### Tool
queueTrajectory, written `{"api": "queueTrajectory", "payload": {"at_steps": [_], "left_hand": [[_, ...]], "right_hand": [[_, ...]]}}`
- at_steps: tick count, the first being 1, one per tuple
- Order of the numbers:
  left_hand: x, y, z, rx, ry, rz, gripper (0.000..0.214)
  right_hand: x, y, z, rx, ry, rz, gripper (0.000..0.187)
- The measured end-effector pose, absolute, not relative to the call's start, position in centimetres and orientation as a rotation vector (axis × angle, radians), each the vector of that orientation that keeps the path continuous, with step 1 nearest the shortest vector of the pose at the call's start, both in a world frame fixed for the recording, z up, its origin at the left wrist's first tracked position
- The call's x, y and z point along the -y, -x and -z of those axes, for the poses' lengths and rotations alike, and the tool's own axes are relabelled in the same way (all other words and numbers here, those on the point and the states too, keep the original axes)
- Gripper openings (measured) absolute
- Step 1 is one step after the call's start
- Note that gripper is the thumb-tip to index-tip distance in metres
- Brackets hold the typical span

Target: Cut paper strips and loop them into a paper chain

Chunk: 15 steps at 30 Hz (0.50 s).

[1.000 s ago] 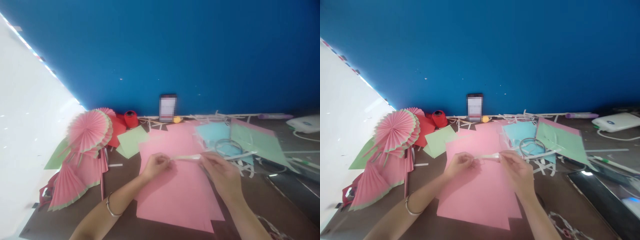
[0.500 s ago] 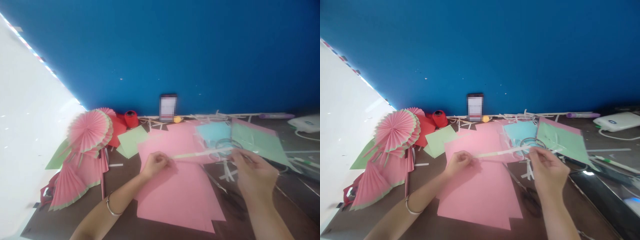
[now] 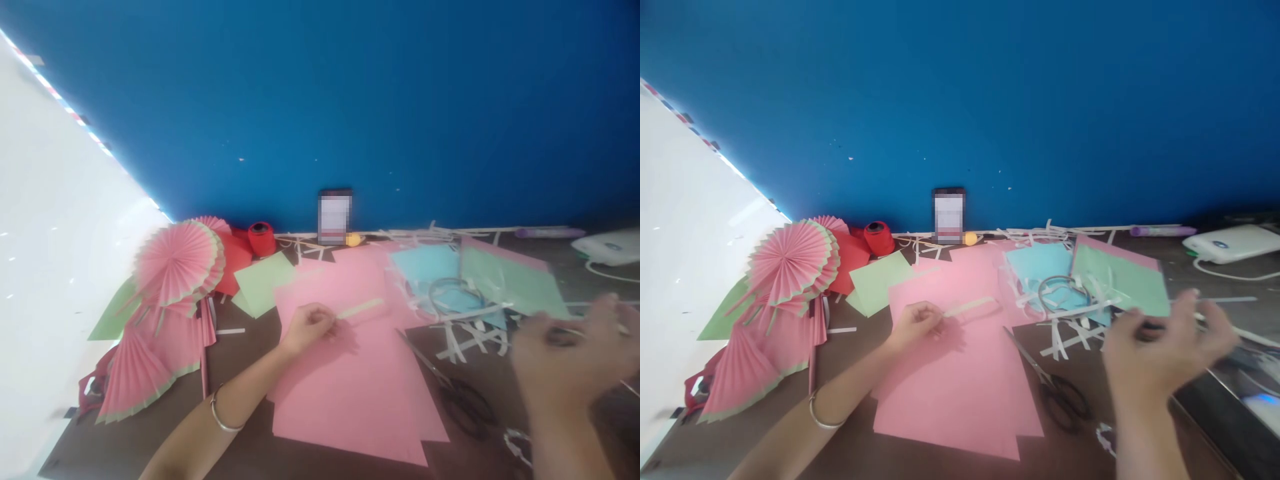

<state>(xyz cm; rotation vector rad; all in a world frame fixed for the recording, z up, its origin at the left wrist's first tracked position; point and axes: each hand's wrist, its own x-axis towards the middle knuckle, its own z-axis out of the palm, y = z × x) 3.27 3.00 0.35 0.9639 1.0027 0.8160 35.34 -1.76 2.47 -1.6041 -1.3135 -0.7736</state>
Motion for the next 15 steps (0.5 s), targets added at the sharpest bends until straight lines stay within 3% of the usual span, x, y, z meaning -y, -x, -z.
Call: {"api": "queueTrajectory", "payload": {"at_steps": [1,2,7,15], "left_hand": [[-3.0,-3.2,-0.3,-0.986,-0.959,-0.818,0.03],[-3.1,-3.2,-0.3,-0.968,-0.958,-0.814,0.032],[-3.1,-2.8,-0.1,-0.863,-0.992,-0.748,0.036],[-2.6,-2.8,-0.4,-0.773,-0.988,-0.661,0.026]], "right_hand": [[1.2,-33.7,-2.7,1.384,1.538,0.87,0.069],[0.9,-31.9,-2.9,1.554,1.578,0.756,0.07],[0.8,-23.8,-2.1,2.312,1.137,0.429,0.043],[1.2,-23.2,-1.3,2.198,1.009,0.475,0.023]]}}
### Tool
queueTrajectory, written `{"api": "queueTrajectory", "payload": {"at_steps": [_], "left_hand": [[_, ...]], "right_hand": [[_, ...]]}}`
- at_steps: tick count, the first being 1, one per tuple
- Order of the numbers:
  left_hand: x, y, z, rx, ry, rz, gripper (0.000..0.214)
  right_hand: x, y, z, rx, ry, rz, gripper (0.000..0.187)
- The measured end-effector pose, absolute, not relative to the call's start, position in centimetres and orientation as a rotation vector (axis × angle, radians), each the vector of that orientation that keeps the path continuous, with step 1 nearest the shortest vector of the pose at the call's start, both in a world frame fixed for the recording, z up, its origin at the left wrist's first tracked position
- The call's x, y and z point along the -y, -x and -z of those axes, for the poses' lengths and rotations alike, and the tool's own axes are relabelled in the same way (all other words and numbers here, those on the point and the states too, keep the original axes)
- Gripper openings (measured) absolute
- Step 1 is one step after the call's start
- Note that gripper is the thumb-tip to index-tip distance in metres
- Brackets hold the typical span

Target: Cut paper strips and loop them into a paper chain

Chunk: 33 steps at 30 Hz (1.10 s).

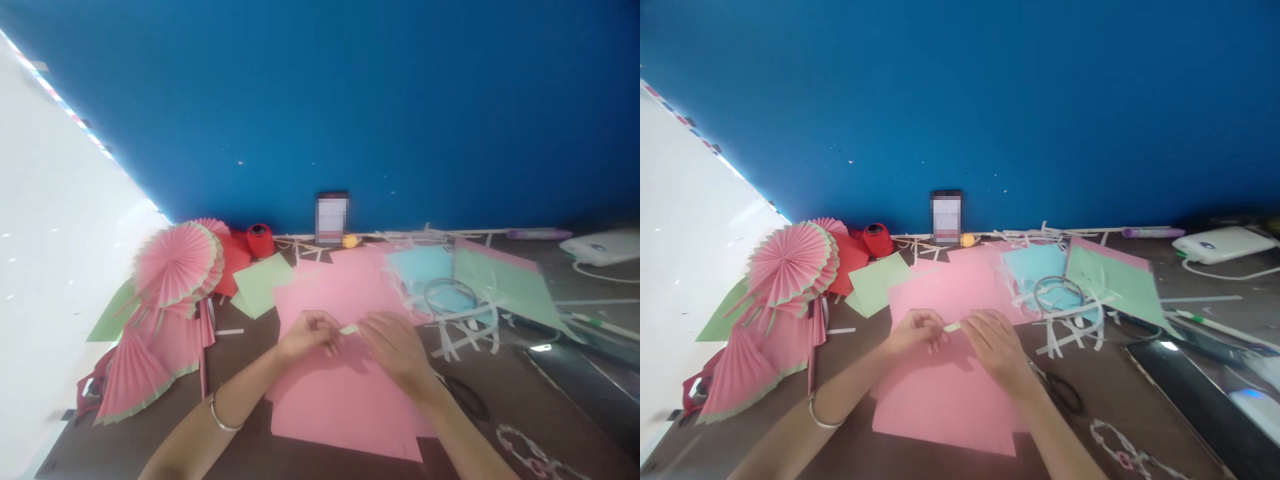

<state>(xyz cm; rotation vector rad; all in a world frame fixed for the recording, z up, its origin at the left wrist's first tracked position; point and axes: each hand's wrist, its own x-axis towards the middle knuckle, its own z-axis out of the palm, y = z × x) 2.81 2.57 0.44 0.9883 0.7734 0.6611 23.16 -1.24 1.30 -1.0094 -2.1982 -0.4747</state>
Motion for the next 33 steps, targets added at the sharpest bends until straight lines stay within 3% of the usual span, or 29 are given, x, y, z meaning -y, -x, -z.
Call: {"api": "queueTrajectory", "payload": {"at_steps": [4,7,11,16,27,30,33], "left_hand": [[-3.1,-2.5,-0.6,-0.815,-0.982,-0.7,0.02],[-3.6,-1.9,-1.3,-0.953,-1.134,-0.699,0.016],[-4.3,-1.6,-3.3,-1.167,-1.788,-0.585,0.015],[-6.9,-3.8,-4.8,-0.831,-2.495,-0.244,0.015],[-10.9,-6.4,-3.5,-0.608,-2.552,0.038,0.023],[-10.9,-6.4,-3.6,-0.618,-2.505,0.012,0.038],[-11.0,-6.3,-3.5,-0.631,-2.459,0.03,0.033]], "right_hand": [[1.5,-23.5,-2.2,1.942,1.19,0.187,0.013],[1.6,-23.8,-2.9,1.446,1.37,-0.298,0.003],[1.2,-24.6,-3.6,0.982,1.221,-1.047,0.025],[0.8,-24.2,-3.5,0.678,0.966,-1.463,0.033],[0.8,-24.0,-2.2,0.631,0.94,-1.596,0.031],[0.7,-24.0,-2.1,0.617,0.953,-1.596,0.031],[0.7,-24.0,-2.0,0.58,0.932,-1.599,0.03]]}}
